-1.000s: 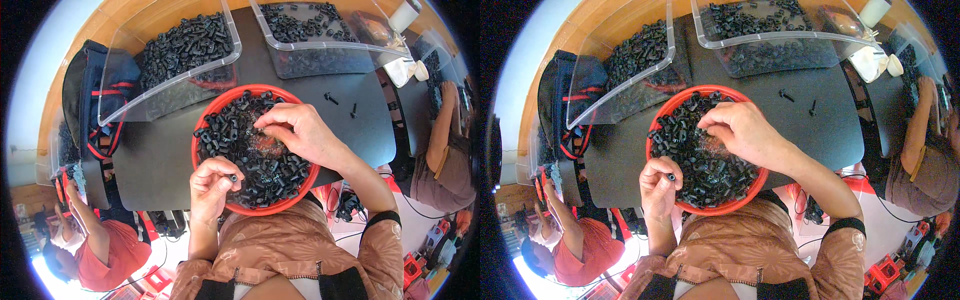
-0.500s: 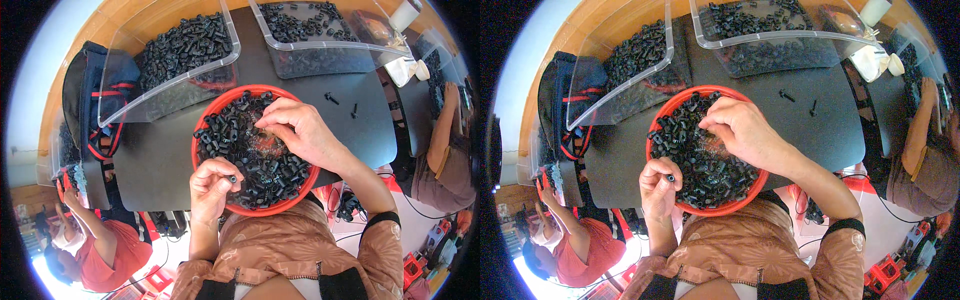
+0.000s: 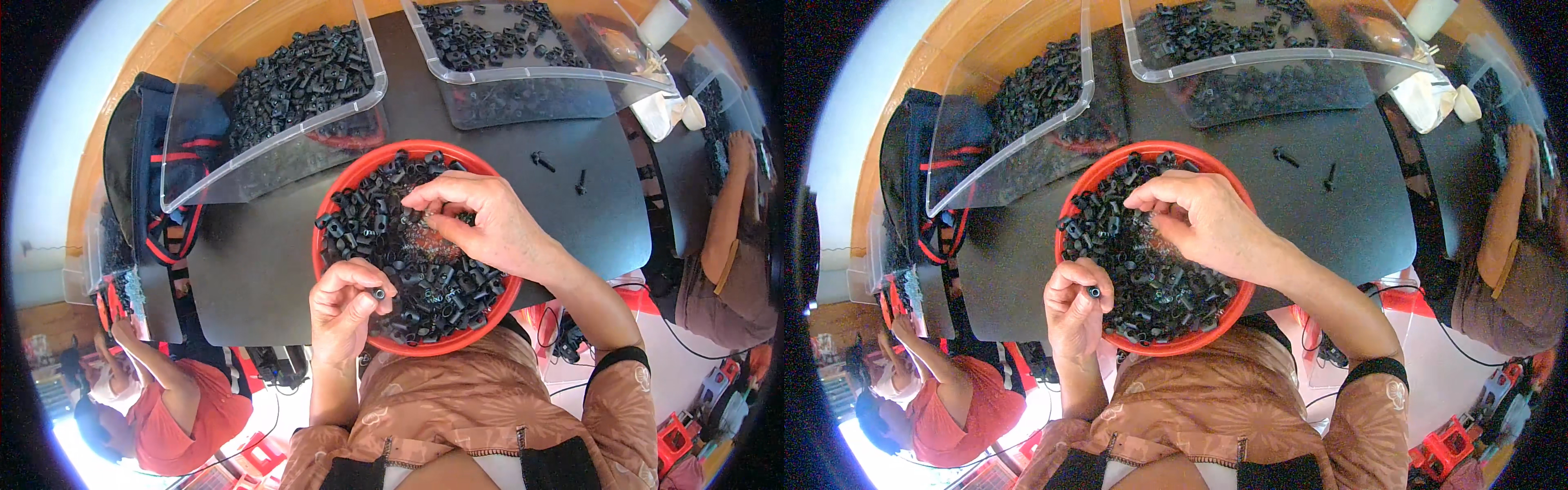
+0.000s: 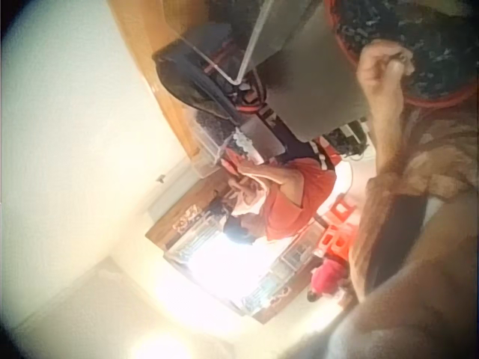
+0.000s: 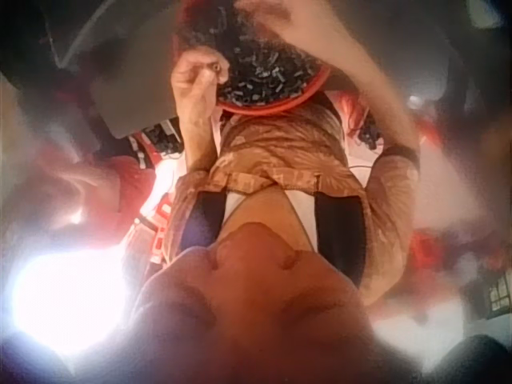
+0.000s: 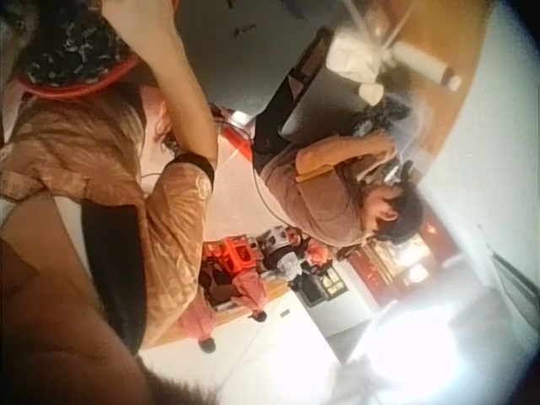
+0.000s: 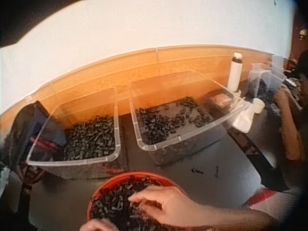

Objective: The person assembles cord locks by hand, picking up plastic cord lock components and springs from a bowl and fitting the springs into the plastic pieces.

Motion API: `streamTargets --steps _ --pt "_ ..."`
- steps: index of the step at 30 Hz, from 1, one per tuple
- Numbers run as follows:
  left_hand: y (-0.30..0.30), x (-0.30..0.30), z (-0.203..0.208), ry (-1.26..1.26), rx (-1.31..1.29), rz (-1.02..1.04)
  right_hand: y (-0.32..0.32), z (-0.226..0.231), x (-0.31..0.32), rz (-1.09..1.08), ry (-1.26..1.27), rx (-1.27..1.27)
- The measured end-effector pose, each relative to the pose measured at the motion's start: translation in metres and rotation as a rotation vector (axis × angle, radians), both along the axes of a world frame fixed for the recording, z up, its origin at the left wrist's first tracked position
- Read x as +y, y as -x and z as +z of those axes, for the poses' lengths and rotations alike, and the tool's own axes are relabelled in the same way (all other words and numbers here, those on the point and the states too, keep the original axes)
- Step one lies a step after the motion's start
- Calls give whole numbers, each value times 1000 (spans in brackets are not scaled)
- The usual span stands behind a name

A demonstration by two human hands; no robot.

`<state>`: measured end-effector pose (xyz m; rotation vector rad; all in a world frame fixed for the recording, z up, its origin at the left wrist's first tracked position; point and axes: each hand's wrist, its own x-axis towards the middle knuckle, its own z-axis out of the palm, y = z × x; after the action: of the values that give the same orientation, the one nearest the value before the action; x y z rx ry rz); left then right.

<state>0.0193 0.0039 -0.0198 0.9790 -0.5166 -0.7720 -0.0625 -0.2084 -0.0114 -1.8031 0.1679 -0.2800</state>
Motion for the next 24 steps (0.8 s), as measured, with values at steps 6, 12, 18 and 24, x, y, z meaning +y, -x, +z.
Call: streamTargets --steps 6,12,18,24 --pt "0 -1 1 -4 -2 2 2 0 -2 -4 12 -46" --pt "1 1 5 -26 7 -1 -2 13 -4 44 -86 -13" --pt "-14 -9 21 -45 193 -64 -15 25 -7 117 -210 -137" --pt "-46 -48 36 -308 123 -304 -28 34 -12 152 -190 -276"
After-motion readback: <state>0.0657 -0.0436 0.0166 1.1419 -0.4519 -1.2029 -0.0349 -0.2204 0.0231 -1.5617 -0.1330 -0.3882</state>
